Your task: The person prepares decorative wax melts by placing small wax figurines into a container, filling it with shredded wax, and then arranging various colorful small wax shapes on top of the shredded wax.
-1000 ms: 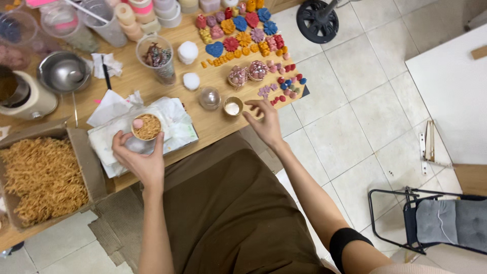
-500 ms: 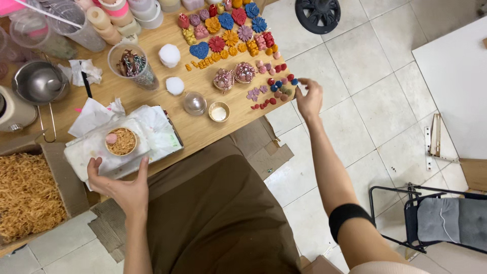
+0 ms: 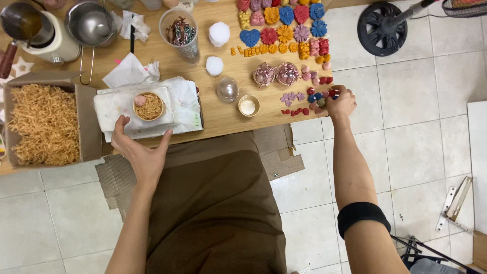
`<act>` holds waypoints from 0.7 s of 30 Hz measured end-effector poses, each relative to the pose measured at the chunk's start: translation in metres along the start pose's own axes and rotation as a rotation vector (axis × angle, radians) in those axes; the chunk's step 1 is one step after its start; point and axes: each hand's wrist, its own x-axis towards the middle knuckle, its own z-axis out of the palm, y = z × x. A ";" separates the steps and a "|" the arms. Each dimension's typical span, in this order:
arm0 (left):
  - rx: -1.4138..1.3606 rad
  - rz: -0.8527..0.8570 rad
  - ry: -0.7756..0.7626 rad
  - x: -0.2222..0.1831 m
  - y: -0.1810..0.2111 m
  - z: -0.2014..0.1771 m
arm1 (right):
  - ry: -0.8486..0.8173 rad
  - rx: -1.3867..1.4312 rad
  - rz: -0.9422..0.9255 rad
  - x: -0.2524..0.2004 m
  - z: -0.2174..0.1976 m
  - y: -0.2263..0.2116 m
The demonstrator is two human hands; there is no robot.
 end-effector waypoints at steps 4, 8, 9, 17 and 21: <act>0.048 0.023 -0.004 -0.002 -0.001 -0.002 | -0.019 0.094 -0.026 0.004 0.002 0.007; 0.070 0.028 -0.031 0.002 -0.002 -0.007 | 0.084 0.072 -0.066 0.002 0.006 0.007; 0.074 0.024 -0.043 0.003 -0.003 -0.008 | 0.095 0.092 -0.066 0.003 0.006 0.007; 0.011 0.022 -0.063 0.002 -0.008 -0.008 | 0.265 0.462 -0.077 0.000 -0.044 -0.001; -0.029 0.058 -0.048 0.012 -0.015 -0.004 | 0.254 0.702 -0.017 -0.031 -0.084 -0.030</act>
